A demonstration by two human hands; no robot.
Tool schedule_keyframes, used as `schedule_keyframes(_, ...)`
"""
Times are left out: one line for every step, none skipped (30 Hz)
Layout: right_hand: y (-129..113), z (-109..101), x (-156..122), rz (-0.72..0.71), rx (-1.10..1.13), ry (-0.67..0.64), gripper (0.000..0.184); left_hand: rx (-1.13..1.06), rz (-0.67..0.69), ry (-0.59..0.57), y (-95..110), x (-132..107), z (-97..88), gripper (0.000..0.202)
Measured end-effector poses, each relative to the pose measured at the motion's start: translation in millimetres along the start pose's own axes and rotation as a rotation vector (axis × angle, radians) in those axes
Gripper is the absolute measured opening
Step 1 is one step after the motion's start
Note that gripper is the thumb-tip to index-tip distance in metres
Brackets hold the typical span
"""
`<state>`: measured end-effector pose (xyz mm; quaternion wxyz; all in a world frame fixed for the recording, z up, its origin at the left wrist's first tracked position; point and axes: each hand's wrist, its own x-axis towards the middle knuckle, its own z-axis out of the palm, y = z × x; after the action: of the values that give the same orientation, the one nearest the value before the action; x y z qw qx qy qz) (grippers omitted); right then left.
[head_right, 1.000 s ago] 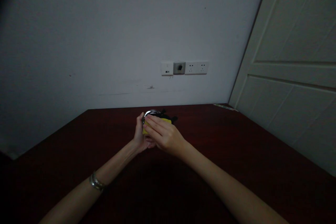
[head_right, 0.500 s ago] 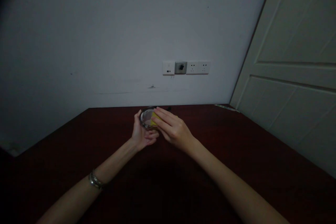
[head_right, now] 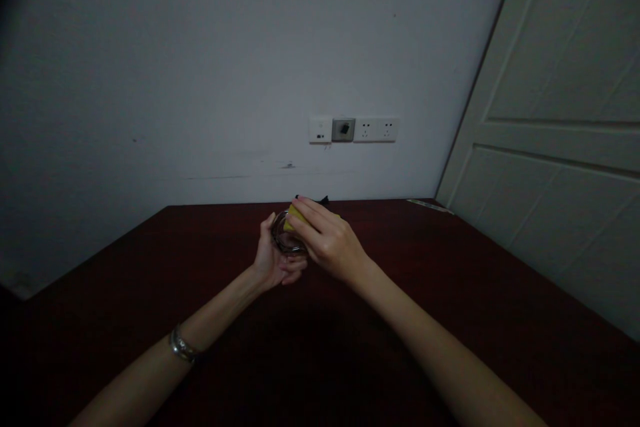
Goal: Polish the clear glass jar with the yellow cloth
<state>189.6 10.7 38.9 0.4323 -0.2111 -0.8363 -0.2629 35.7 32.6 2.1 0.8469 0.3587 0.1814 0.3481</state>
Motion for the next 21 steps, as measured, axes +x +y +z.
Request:
schedule_keyframes(-1,-1,-2,-0.005,0.003,0.002,0.029,-0.01,0.015,-0.012,3,-2,0.3,0.071)
schedule_keyframes(-3,-2,-3,-0.01,0.007,0.0,0.031,-0.019,0.032,-0.018,5,-4,0.6,0.071)
schedule_keyframes(-5,-3,-5,-0.017,0.014,-0.003,0.032,-0.028,0.047,-0.014,7,-5,1.1,0.07)
schedule_keyframes(-9,-3,-7,-0.026,0.028,-0.01,0.033,-0.036,0.063,0.0,7,-5,1.9,0.07)
schedule_keyframes(-13,-3,-8,-0.039,0.045,-0.017,0.032,-0.042,0.075,0.025,7,-5,2.9,0.069)
schedule_keyframes(-17,-3,-8,-0.058,0.066,-0.026,0.031,-0.043,0.077,0.054,7,-4,4.2,0.07)
schedule_keyframes(-20,-3,-8,-0.077,0.085,-0.043,0.029,-0.042,0.07,0.083,5,-2,5.5,0.07)
schedule_keyframes(-23,-2,-7,-0.095,0.096,-0.061,0.027,-0.04,0.061,0.105,3,0,6.7,0.071)
schedule_keyframes(-25,-2,-6,-0.108,0.1,-0.076,0.026,-0.038,0.054,0.123,1,2,7.5,0.073)
schedule_keyframes(-25,-1,-5,-0.114,0.097,-0.089,0.026,-0.036,0.048,0.13,-2,4,7.8,0.074)
schedule_keyframes(-25,0,-4,-0.116,0.093,-0.093,0.027,-0.029,0.044,0.131,-4,6,7.6,0.075)
schedule_keyframes(-23,1,-3,-0.113,0.088,-0.093,0.027,-0.014,0.044,0.129,-7,7,6.7,0.075)
schedule_keyframes(-21,2,-2,-0.107,0.083,-0.084,0.028,0.007,0.049,0.13,-9,8,5.4,0.074)
schedule_keyframes(-18,2,-2,-0.096,0.078,-0.077,0.03,0.033,0.051,0.128,-11,8,3.7,0.074)
schedule_keyframes(-15,2,-2,-0.081,0.071,-0.071,0.032,0.056,0.05,0.117,-12,8,2.1,0.072)
schedule_keyframes(-13,2,-2,-0.063,0.062,-0.067,0.033,0.07,0.047,0.096,-13,6,0.6,0.071)
schedule_keyframes(-11,1,-2,-0.045,0.05,-0.063,0.034,0.073,0.043,0.068,-12,5,-0.6,0.071)
schedule_keyframes(-9,1,-3,-0.028,0.039,-0.058,0.035,0.067,0.035,0.033,-11,3,-1.4,0.071)
schedule_keyframes(-8,0,-4,-0.014,0.029,-0.049,0.035,0.059,0.024,-0.003,-9,0,-1.8,0.071)
schedule_keyframes(-7,-2,-5,-0.004,0.023,-0.038,0.035,0.049,0.019,-0.032,-7,-2,-1.7,0.071)
schedule_keyframes(-8,-2,-6,0.0,0.018,-0.024,0.036,0.038,0.022,-0.049,-3,-4,-1.3,0.071)
